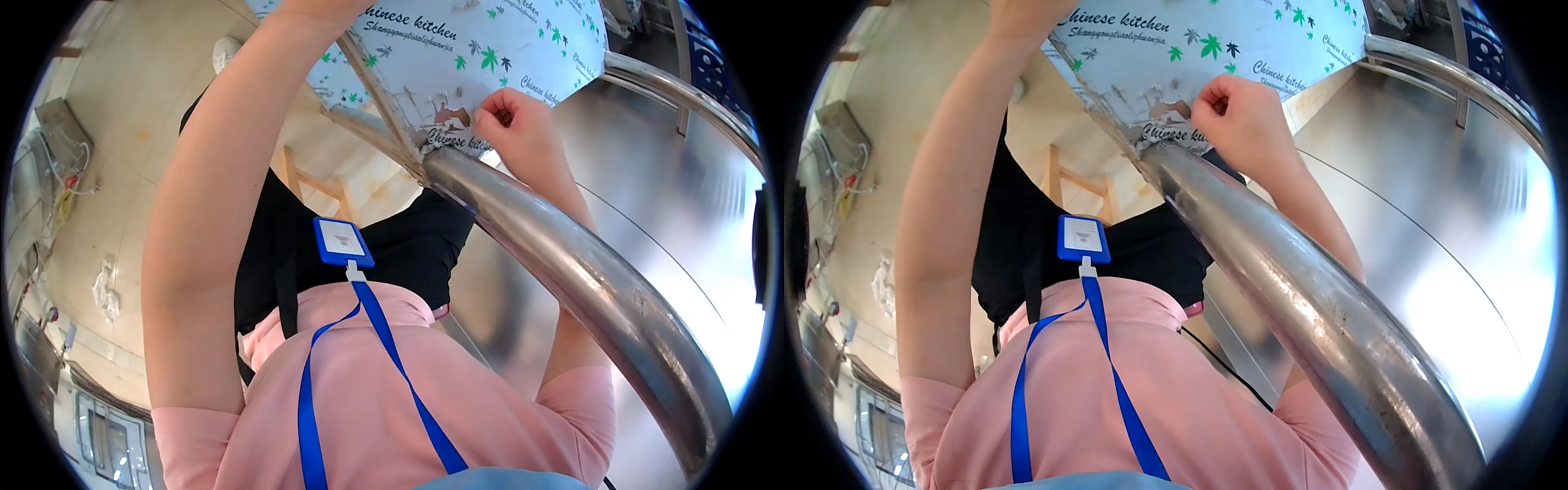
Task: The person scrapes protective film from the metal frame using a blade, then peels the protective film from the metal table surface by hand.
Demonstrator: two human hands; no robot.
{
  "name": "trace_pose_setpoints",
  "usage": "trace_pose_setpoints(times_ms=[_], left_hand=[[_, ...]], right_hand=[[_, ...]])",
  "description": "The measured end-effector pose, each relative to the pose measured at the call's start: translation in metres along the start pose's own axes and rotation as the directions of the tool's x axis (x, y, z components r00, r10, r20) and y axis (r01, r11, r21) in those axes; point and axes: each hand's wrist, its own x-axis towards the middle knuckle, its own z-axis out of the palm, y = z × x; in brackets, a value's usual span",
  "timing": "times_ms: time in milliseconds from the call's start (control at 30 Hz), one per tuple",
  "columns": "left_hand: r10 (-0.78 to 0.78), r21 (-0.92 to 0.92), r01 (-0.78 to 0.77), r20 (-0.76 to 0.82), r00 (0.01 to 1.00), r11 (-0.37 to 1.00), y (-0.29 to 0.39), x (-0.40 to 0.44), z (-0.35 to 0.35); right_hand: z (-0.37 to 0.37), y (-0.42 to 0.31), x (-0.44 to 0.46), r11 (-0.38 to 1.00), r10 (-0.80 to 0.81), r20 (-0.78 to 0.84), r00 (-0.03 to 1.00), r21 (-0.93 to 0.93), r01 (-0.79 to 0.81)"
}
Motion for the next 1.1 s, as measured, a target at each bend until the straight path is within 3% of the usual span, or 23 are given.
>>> trace_pose_setpoints(times_ms=[100, 200, 400, 500, 600, 700, 867, 1100], left_hand=[[0.004, -0.001, -0.004, -0.015, 1.0, 1.0, 0.0, 0.0, 0.001], [0.002, 0.004, -0.002, -0.004, 1.0, 1.0, 0.0, 0.0, 0.001], [-0.044, 0.014, 0.043, 0.054, 0.998, 0.999, 0.002, 0.001, -0.002], [-0.038, 0.031, 0.037, 0.047, 0.998, 0.999, 0.001, 0.001, -0.002], [-0.037, 0.026, 0.035, 0.046, 0.998, 0.999, 0.0, 0.001, -0.002], [-0.042, 0.015, 0.041, 0.051, 0.998, 0.999, 0.0, 0.0, 0.001], [-0.05, 0.043, 0.048, 0.042, 0.998, 0.998, 0.001, 0.001, 0.001], [-0.066, 0.053, 0.062, 0.071, 0.995, 0.997, 0.002, 0.0, 0.0]], right_hand=[[-0.003, -0.006, -0.001, 0.998, -0.049, 0.004, 0.999, -0.044, 0.049], [0.0, -0.004, 0.001, 0.933, -0.244, -0.009, 0.97, -0.274, 0.233], [-0.001, -0.011, 0.005, 0.936, -0.18, 0.036, 0.983, -0.301, 0.182], [-0.003, -0.014, -0.001, 0.981, -0.046, 0.02, 0.999, -0.189, 0.049], [-0.009, 0.006, 0.003, 1.0, 0.011, -0.095, 0.995, 0.029, -0.008], [-0.012, 0.001, -0.002, 0.989, -0.112, -0.078, 0.991, -0.106, 0.103], [0.0, -0.008, 0.001, 0.954, -0.135, 0.003, 0.991, -0.27, 0.13], [0.001, -0.012, 0.005, 0.949, -0.104, 0.013, 0.994, -0.299, 0.103]])
